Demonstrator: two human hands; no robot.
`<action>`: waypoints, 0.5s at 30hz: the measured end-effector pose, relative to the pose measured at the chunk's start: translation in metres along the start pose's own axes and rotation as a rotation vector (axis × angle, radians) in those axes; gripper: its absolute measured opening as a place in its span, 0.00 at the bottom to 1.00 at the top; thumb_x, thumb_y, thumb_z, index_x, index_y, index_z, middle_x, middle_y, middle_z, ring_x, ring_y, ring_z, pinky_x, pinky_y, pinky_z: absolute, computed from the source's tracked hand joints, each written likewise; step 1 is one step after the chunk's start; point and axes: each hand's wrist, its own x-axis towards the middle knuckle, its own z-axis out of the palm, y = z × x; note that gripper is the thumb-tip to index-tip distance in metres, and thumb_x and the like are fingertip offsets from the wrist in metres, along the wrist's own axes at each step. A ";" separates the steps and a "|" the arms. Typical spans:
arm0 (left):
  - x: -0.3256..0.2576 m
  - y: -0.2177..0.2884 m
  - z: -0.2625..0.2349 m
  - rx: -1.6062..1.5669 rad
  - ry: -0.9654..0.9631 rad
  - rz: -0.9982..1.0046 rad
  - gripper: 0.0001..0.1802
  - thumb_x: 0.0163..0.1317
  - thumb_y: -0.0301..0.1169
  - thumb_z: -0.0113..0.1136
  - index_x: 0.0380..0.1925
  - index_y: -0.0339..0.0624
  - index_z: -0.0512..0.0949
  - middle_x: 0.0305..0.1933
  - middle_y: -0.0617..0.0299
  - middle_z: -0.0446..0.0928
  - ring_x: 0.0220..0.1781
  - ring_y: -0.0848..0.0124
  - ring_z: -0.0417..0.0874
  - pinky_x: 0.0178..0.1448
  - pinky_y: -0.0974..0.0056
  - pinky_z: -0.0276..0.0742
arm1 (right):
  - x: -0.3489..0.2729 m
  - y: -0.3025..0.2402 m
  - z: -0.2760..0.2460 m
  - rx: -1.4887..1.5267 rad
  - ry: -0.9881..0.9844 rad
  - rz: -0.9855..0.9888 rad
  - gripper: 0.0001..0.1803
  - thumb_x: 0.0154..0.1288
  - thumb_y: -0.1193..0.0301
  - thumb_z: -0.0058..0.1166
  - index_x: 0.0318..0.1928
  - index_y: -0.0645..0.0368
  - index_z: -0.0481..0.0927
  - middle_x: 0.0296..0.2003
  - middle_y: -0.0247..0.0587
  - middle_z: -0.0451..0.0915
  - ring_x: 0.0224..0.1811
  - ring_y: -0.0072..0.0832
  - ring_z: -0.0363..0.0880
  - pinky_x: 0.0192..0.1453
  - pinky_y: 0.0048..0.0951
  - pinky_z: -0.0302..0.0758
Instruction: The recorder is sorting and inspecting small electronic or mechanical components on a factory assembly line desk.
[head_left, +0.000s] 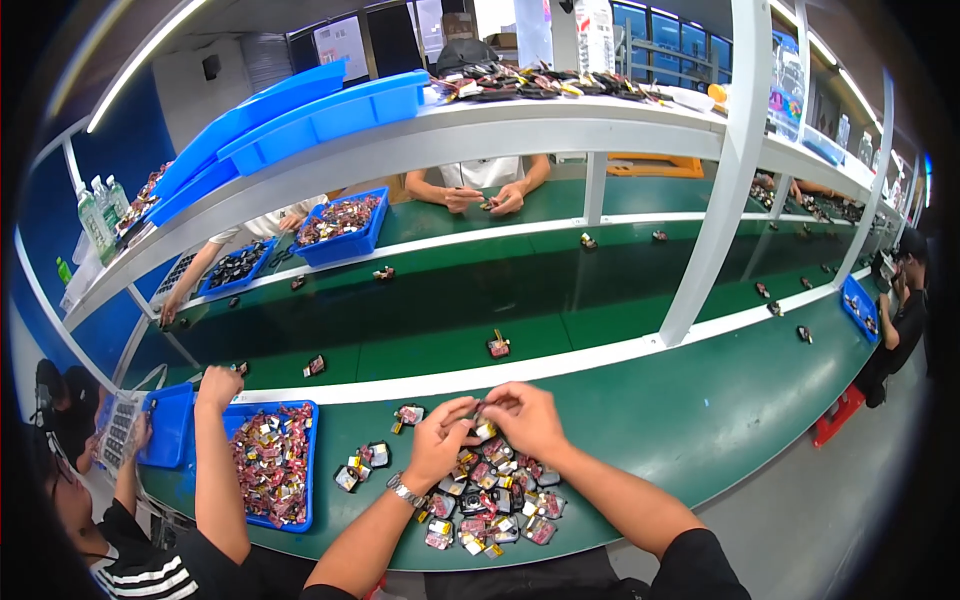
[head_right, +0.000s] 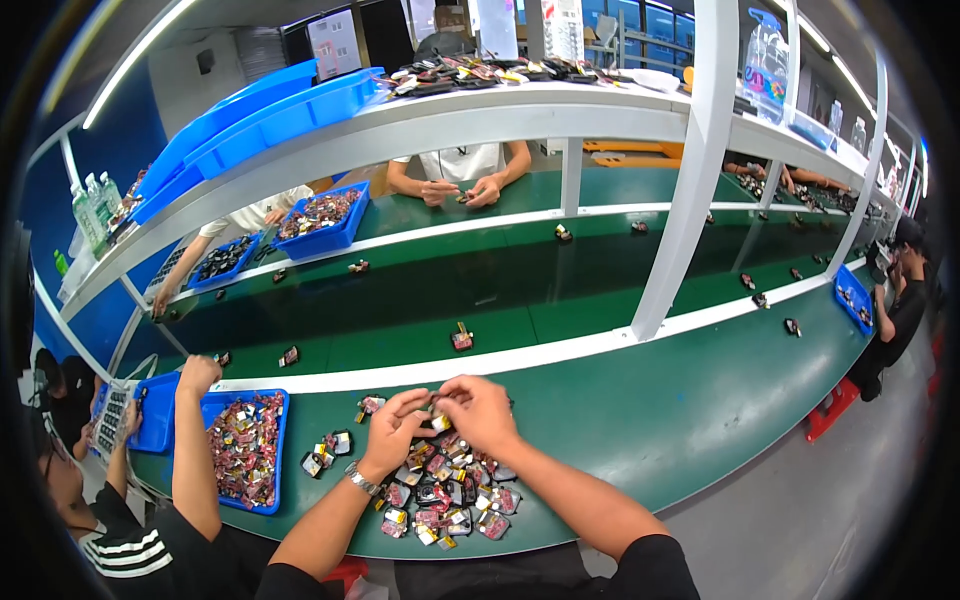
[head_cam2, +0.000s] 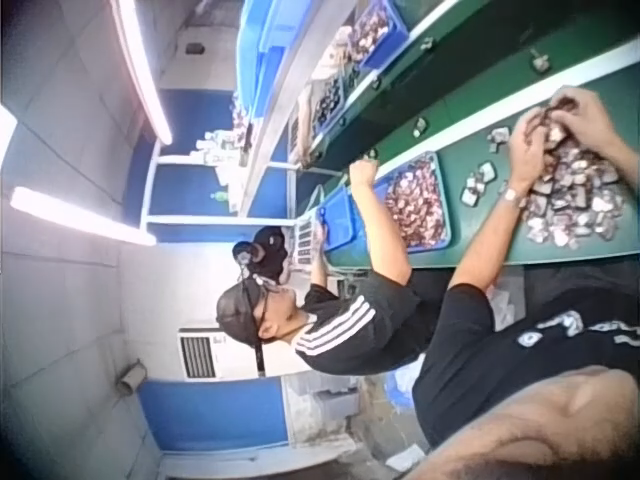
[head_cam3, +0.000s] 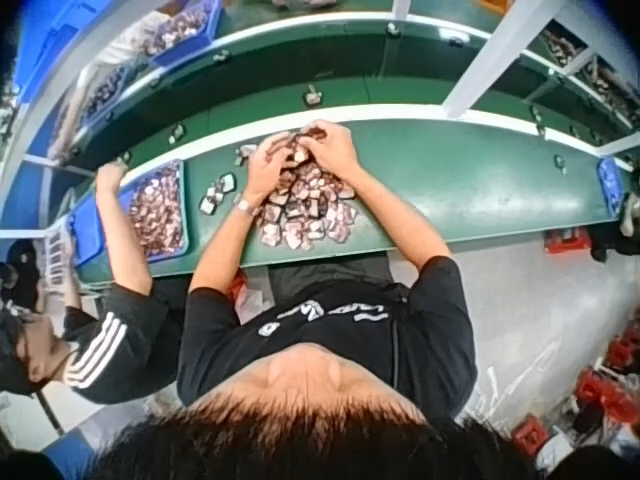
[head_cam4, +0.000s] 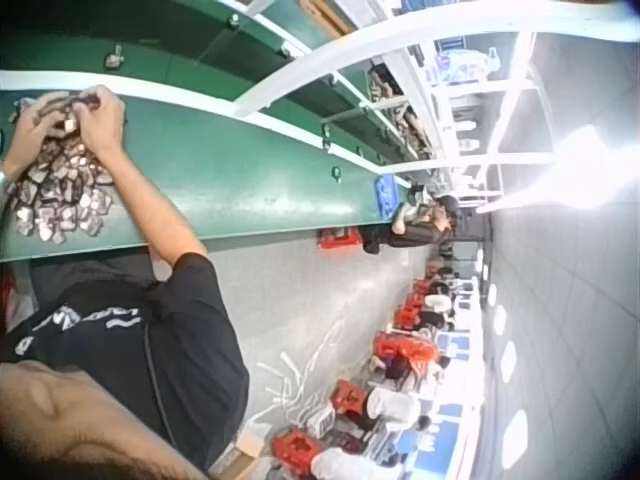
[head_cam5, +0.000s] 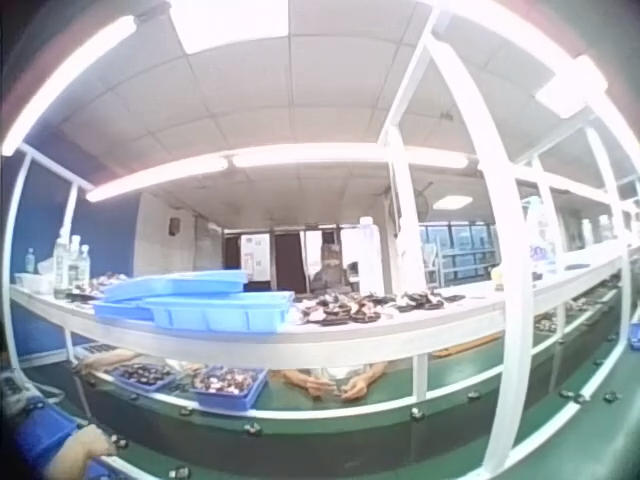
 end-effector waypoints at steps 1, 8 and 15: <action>0.000 -0.003 -0.008 -0.021 -0.006 0.054 0.18 0.68 0.21 0.46 0.57 0.31 0.67 0.60 0.46 0.71 0.53 0.62 0.81 0.47 0.63 0.85 | 0.015 0.000 -0.007 0.051 0.037 0.034 0.06 0.56 0.79 0.61 0.36 0.64 0.81 0.30 0.36 0.84 0.32 0.19 0.82 0.40 0.22 0.79; 0.016 -0.016 -0.028 0.052 0.112 0.073 0.13 0.67 0.21 0.46 0.50 0.29 0.73 0.47 0.50 0.80 0.43 0.67 0.84 0.42 0.67 0.83 | 0.128 0.076 -0.106 -0.244 0.409 0.200 0.09 0.53 0.75 0.66 0.34 0.64 0.81 0.28 0.38 0.83 0.32 0.23 0.82 0.39 0.26 0.78; 0.021 -0.027 -0.019 0.139 0.036 0.085 0.09 0.67 0.23 0.51 0.44 0.31 0.76 0.42 0.53 0.82 0.39 0.70 0.85 0.41 0.68 0.82 | 0.107 0.066 -0.080 -0.874 0.498 -0.313 0.21 0.47 0.58 0.67 0.33 0.65 0.81 0.34 0.53 0.78 0.41 0.49 0.75 0.47 0.46 0.73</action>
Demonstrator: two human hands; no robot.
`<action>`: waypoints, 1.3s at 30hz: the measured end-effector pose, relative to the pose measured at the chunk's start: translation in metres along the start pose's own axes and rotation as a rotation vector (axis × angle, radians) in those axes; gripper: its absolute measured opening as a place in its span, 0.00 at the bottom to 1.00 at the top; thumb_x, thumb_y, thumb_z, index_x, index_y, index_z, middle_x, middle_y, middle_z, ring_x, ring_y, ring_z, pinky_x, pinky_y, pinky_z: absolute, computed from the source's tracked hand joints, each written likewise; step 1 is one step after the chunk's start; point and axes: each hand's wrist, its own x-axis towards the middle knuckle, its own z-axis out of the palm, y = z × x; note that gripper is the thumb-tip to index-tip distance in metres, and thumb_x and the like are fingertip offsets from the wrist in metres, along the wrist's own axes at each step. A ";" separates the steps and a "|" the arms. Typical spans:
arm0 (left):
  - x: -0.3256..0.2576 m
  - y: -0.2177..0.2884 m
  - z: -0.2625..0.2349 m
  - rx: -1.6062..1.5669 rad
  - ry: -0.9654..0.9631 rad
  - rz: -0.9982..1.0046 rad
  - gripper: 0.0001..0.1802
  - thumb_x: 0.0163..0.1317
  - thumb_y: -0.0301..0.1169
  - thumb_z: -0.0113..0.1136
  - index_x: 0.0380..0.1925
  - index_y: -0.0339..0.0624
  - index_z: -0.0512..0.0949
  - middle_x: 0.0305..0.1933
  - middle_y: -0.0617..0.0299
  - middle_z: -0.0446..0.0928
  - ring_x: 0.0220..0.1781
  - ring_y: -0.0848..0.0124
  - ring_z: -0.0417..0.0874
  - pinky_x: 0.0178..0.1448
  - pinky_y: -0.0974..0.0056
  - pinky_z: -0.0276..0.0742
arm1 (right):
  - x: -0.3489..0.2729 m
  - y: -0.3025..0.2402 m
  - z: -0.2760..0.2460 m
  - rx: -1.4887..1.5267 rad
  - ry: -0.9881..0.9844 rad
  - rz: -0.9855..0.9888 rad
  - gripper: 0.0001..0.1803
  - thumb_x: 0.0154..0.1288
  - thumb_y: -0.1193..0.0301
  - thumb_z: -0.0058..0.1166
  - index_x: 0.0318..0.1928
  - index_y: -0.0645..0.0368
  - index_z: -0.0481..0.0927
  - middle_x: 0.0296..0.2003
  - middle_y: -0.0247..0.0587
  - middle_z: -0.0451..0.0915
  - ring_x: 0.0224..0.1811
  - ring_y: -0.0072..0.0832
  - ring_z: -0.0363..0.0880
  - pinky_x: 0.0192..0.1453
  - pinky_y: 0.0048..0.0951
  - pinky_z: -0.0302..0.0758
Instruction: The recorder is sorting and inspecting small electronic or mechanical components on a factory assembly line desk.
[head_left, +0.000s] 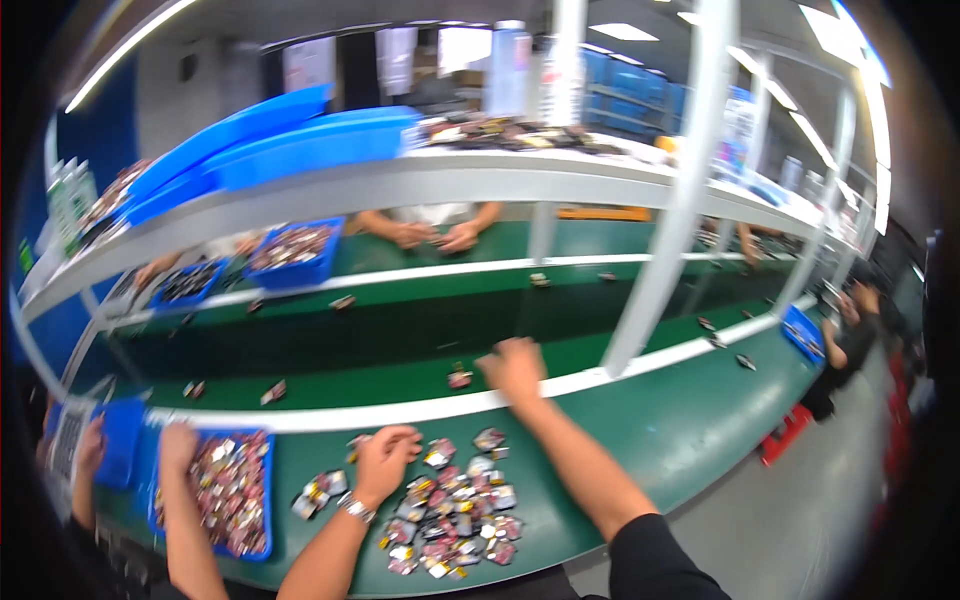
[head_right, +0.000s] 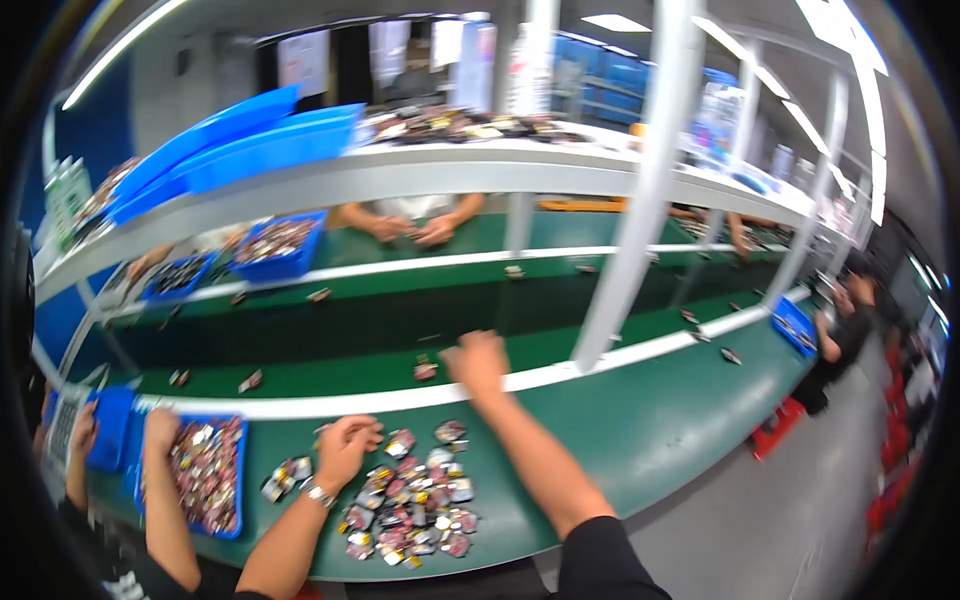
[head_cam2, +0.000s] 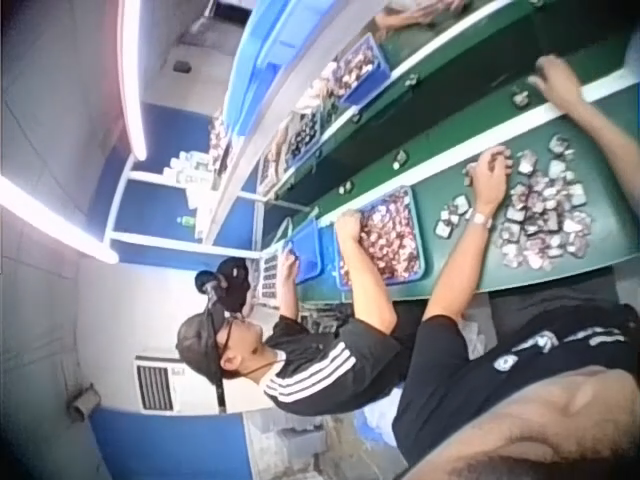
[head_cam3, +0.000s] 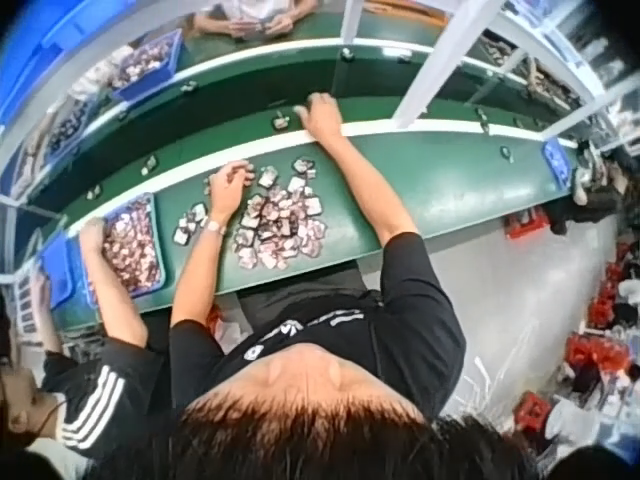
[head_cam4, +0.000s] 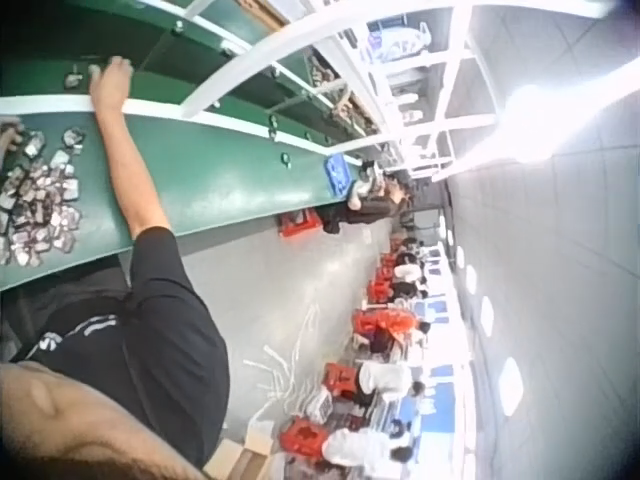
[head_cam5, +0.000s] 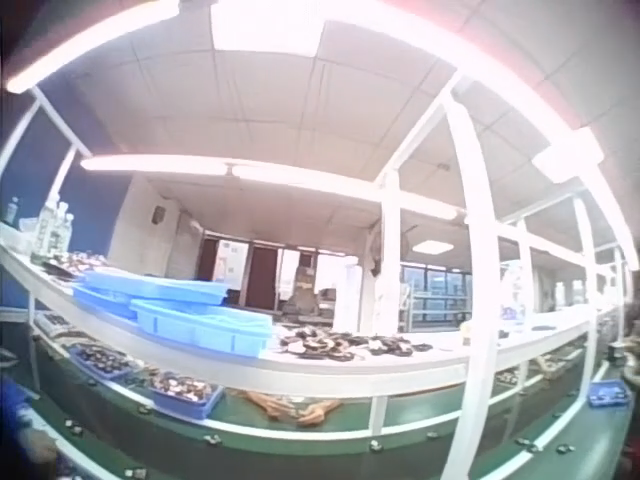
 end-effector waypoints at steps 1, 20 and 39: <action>-0.004 -0.001 -0.008 0.008 0.011 -0.003 0.09 0.67 0.24 0.51 0.43 0.32 0.76 0.42 0.53 0.82 0.39 0.70 0.85 0.41 0.68 0.82 | -0.009 -0.030 0.002 0.050 -0.252 0.057 0.23 0.46 0.57 0.68 0.33 0.65 0.80 0.34 0.54 0.77 0.40 0.50 0.76 0.47 0.47 0.74; 0.003 -0.005 -0.027 -0.156 0.068 -0.133 0.19 0.74 0.41 0.44 0.46 0.33 0.72 0.34 0.55 0.79 0.24 0.71 0.80 0.23 0.73 0.75 | -0.067 -0.085 -0.059 0.788 -0.471 -0.254 0.27 0.49 0.72 0.62 0.52 0.60 0.71 0.44 0.49 0.73 0.49 0.44 0.72 0.55 0.37 0.71; -0.009 0.037 -0.020 -0.248 -0.148 -0.302 0.17 0.72 0.32 0.49 0.54 0.32 0.72 0.50 0.54 0.75 0.46 0.67 0.78 0.47 0.62 0.79 | -0.080 -0.103 -0.049 0.752 -0.345 -0.560 0.20 0.51 0.74 0.61 0.47 0.58 0.75 0.40 0.42 0.74 0.49 0.41 0.72 0.52 0.38 0.71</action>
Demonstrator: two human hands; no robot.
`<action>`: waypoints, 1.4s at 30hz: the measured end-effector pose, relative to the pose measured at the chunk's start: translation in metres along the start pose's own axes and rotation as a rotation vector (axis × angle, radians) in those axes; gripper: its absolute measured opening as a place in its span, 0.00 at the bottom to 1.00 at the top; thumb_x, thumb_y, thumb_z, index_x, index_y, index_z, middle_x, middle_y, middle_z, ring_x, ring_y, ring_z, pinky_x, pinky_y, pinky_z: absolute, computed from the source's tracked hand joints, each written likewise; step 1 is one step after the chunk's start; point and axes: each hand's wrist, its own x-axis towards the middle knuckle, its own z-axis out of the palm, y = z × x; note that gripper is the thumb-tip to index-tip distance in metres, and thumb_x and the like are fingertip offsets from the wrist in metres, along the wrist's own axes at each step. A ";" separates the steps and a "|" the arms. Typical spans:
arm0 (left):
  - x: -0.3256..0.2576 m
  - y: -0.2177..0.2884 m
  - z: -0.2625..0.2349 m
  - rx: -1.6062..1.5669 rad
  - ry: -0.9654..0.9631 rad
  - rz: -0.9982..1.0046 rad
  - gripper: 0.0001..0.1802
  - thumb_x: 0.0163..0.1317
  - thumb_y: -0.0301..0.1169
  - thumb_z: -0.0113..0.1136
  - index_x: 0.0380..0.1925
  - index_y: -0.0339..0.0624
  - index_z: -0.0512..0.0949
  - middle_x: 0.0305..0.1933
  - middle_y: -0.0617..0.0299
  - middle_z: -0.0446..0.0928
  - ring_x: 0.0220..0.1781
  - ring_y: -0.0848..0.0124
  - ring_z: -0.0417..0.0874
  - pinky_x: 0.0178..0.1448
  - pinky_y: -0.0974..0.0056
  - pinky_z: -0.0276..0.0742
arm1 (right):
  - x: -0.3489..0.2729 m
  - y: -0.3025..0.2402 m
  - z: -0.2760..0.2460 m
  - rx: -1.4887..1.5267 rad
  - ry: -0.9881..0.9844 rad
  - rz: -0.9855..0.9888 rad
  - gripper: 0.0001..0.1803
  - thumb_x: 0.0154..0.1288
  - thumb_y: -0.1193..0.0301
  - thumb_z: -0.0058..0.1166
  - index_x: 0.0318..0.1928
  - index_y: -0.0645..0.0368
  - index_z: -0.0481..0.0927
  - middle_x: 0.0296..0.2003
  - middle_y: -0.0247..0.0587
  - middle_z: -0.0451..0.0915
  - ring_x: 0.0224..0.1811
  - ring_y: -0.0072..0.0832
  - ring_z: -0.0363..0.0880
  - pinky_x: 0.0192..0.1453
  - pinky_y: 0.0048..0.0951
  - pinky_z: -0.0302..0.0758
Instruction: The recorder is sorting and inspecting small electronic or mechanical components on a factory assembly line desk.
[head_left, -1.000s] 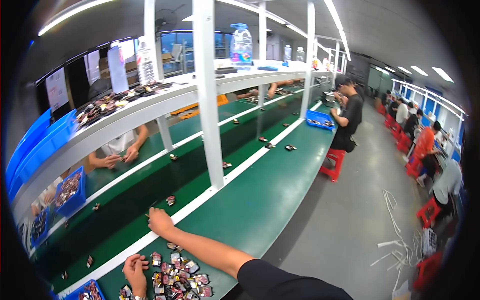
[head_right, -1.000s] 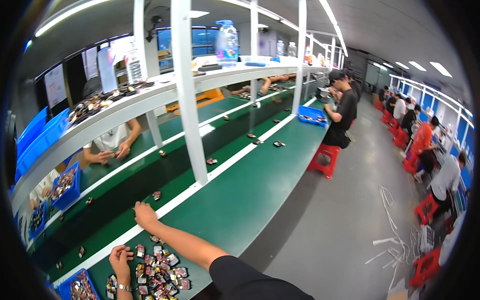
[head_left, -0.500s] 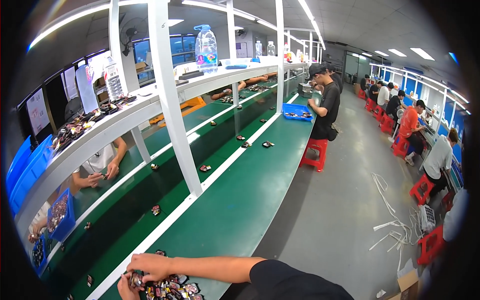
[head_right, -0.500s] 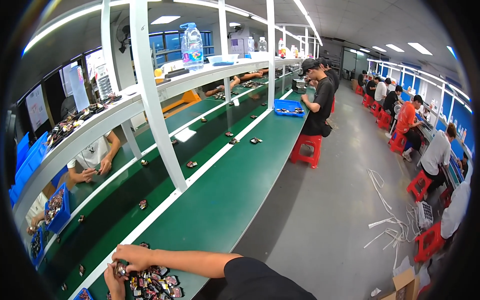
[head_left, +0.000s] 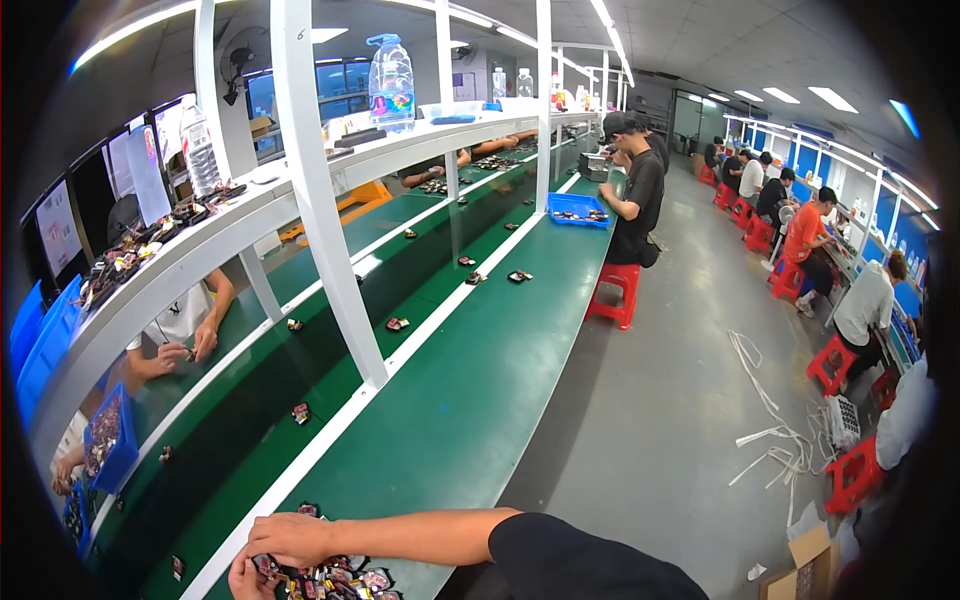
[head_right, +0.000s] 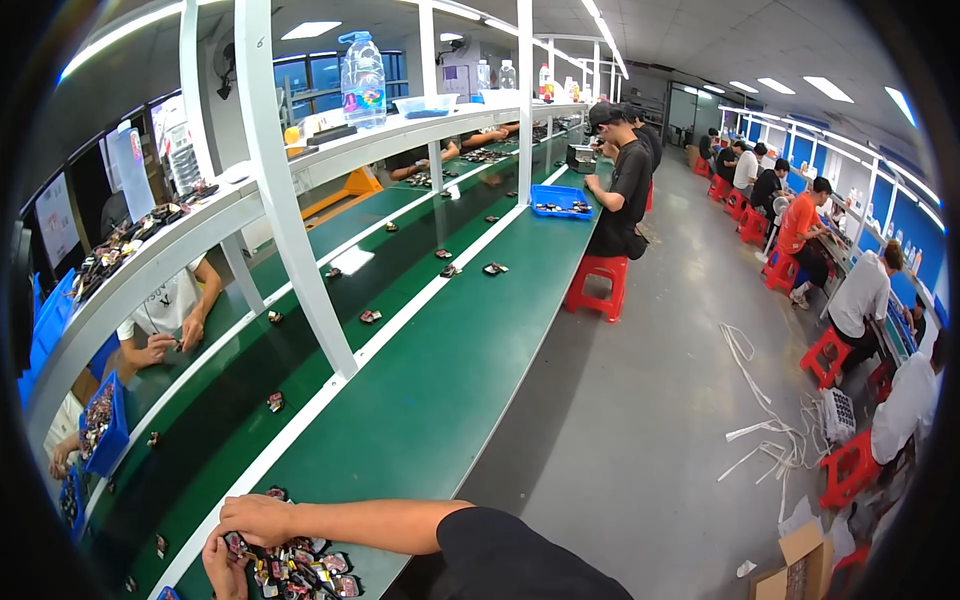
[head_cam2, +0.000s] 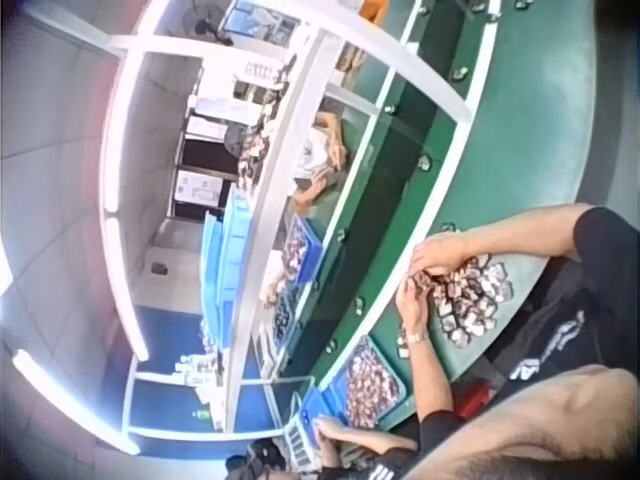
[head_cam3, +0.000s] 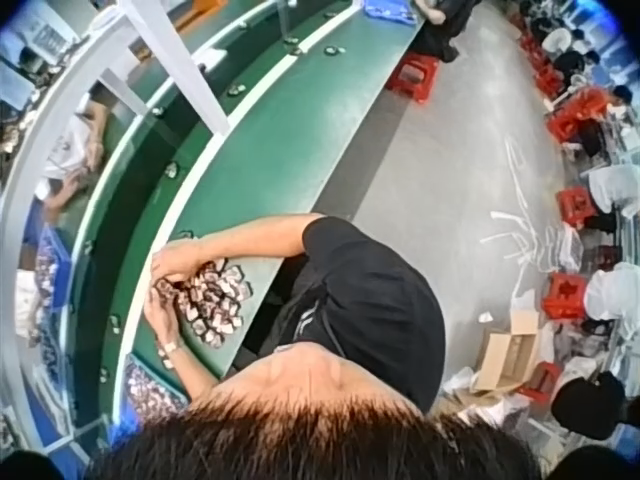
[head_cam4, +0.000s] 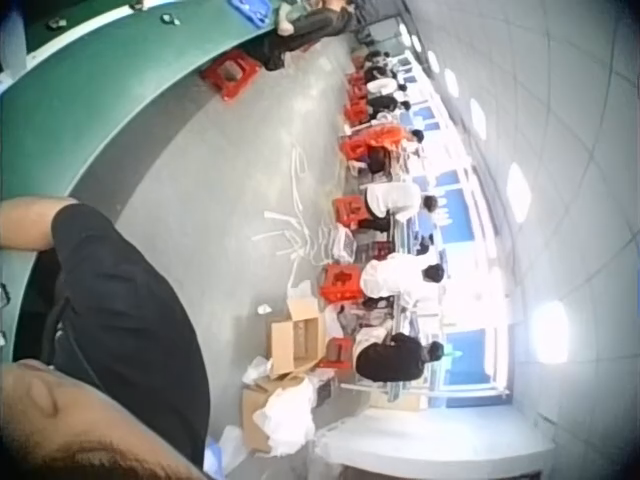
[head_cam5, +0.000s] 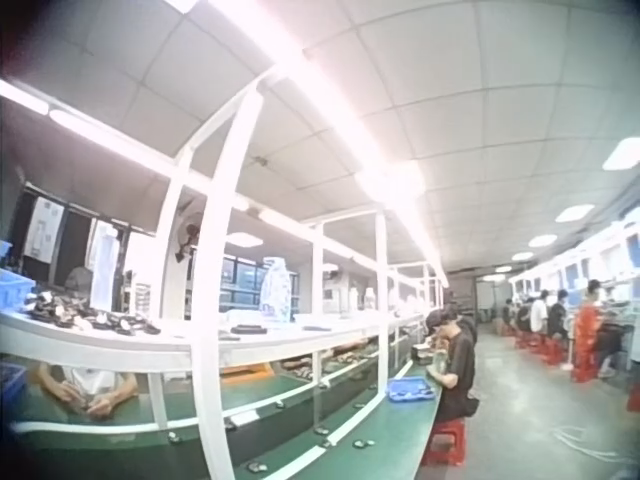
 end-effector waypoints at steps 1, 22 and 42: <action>0.000 0.001 0.002 -0.014 -0.008 0.013 0.16 0.72 0.32 0.49 0.53 0.32 0.72 0.49 0.55 0.76 0.45 0.67 0.78 0.47 0.62 0.79 | -0.001 -0.001 -0.001 -0.006 0.006 -0.005 0.20 0.51 0.74 0.61 0.47 0.58 0.75 0.40 0.42 0.74 0.49 0.41 0.72 0.52 0.38 0.71; 0.018 -0.012 -0.033 -0.236 -0.198 0.097 0.22 0.69 0.33 0.53 0.60 0.37 0.67 0.52 0.55 0.77 0.56 0.62 0.76 0.68 0.53 0.67 | -0.103 -0.001 -0.080 -0.379 0.551 0.459 0.04 0.59 0.76 0.50 0.36 0.57 0.76 0.35 0.41 0.75 0.45 0.41 0.75 0.48 0.40 0.73; 0.027 -0.023 -0.045 -0.180 -0.213 0.075 0.13 0.71 0.33 0.52 0.49 0.36 0.73 0.48 0.54 0.77 0.50 0.61 0.78 0.58 0.51 0.75 | 0.021 -0.321 -0.236 0.090 0.964 -0.582 0.17 0.54 0.81 0.52 0.15 0.59 0.58 0.13 0.39 0.58 0.16 0.33 0.55 0.21 0.30 0.54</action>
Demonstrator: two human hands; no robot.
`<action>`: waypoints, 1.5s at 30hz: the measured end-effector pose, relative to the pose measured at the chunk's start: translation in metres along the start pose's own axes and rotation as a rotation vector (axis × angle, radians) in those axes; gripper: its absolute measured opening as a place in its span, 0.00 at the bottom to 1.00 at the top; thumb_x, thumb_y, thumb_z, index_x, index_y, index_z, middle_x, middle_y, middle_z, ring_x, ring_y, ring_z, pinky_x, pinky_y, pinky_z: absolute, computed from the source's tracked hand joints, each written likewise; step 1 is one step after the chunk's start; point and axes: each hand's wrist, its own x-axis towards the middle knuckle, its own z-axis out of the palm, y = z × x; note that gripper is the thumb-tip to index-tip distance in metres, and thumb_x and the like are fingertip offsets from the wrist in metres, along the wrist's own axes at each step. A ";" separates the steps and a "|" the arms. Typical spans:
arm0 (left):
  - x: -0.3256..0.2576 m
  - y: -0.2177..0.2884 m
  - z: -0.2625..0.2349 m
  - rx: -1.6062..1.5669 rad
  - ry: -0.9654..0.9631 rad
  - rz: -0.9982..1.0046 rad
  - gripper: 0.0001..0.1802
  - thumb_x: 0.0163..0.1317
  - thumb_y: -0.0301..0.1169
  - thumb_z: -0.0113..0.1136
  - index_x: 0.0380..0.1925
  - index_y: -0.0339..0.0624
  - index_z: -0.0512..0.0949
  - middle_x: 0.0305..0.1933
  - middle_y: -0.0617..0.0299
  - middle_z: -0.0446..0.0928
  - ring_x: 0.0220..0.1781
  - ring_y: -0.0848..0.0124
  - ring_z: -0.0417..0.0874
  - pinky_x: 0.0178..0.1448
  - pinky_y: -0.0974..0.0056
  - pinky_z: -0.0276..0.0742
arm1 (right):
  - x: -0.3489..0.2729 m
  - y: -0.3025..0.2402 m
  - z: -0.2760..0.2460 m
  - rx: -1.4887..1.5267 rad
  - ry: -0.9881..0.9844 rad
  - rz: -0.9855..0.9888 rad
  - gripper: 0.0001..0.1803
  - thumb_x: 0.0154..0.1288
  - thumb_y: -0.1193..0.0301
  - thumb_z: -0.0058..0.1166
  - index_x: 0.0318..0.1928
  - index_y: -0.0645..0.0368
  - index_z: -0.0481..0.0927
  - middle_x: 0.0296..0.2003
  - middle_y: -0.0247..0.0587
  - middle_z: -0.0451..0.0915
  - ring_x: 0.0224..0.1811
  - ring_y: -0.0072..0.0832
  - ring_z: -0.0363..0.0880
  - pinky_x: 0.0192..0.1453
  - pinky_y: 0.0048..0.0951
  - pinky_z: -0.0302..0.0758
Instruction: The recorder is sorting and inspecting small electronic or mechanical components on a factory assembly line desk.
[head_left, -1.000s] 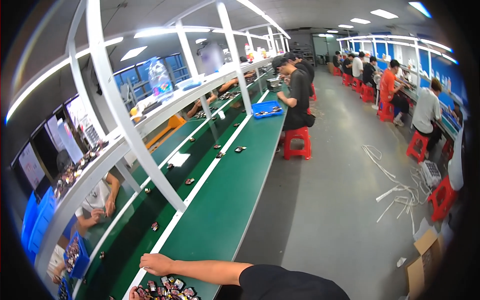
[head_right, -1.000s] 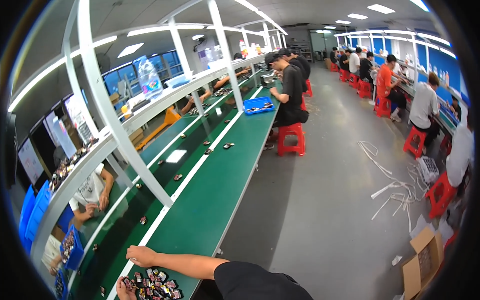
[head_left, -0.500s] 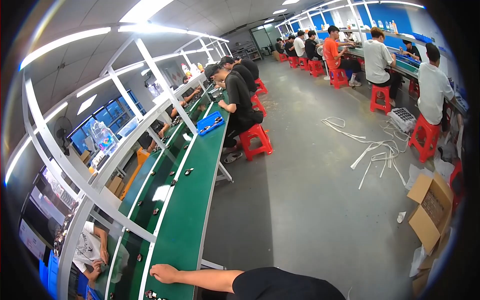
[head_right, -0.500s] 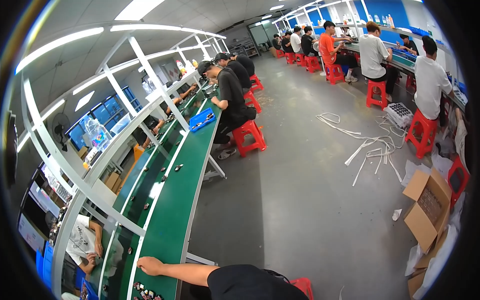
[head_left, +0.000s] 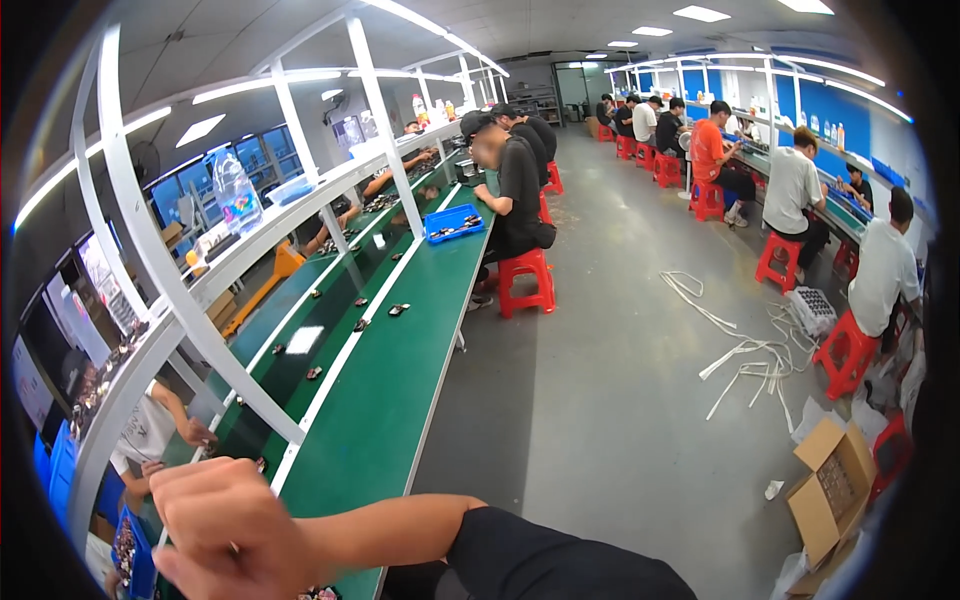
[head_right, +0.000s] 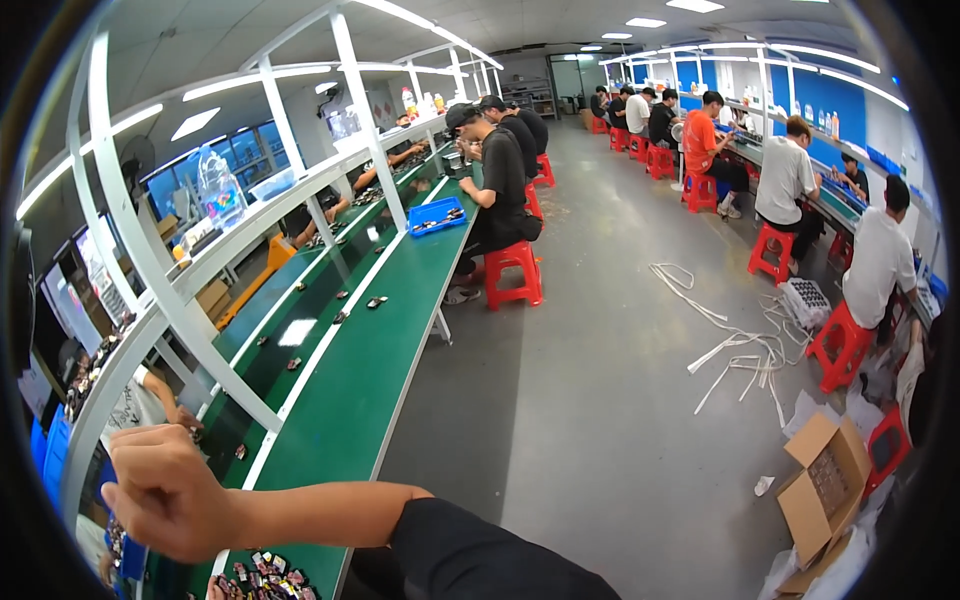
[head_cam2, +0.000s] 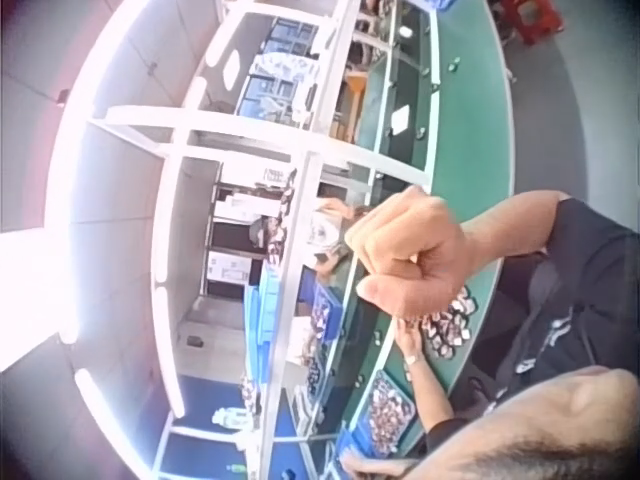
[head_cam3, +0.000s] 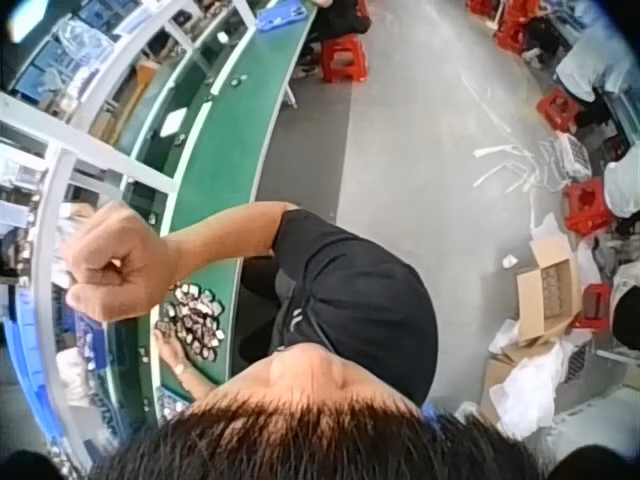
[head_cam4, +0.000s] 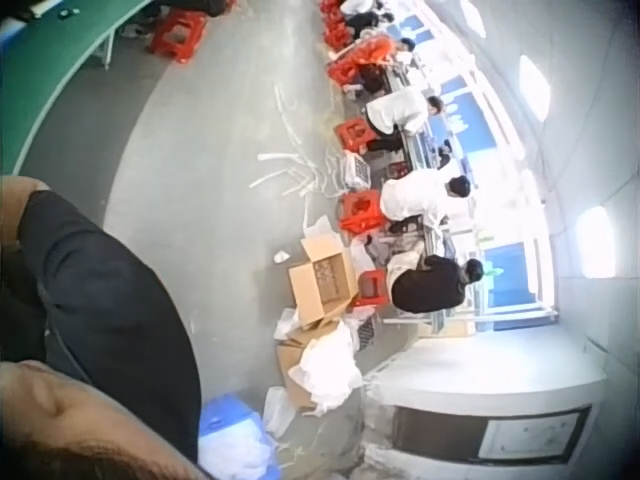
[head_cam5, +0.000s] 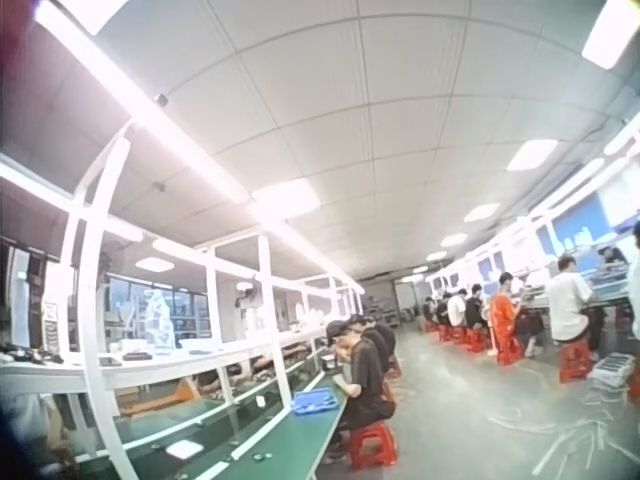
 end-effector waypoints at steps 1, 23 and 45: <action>0.000 -0.003 -0.011 -0.009 0.014 -0.004 0.13 0.71 0.33 0.52 0.49 0.36 0.73 0.48 0.54 0.77 0.50 0.61 0.78 0.58 0.51 0.75 | 0.010 -0.012 0.003 0.055 -0.011 -0.025 0.17 0.51 0.82 0.51 0.14 0.59 0.57 0.12 0.38 0.57 0.14 0.33 0.56 0.21 0.31 0.51; -0.005 -0.015 0.049 0.044 0.210 0.029 0.12 0.71 0.33 0.49 0.48 0.37 0.71 0.40 0.59 0.78 0.38 0.69 0.81 0.40 0.64 0.78 | -0.006 0.024 0.004 0.292 -1.001 0.144 0.16 0.59 0.73 0.52 0.14 0.55 0.68 0.15 0.38 0.67 0.16 0.37 0.70 0.18 0.30 0.63; -0.020 -0.005 0.041 -0.033 0.185 0.019 0.13 0.71 0.30 0.50 0.52 0.38 0.70 0.48 0.61 0.78 0.49 0.74 0.81 0.50 0.67 0.83 | -0.320 0.212 0.032 -0.347 -0.967 0.581 0.15 0.54 0.73 0.62 0.44 0.56 0.81 0.40 0.37 0.77 0.40 0.35 0.77 0.42 0.34 0.76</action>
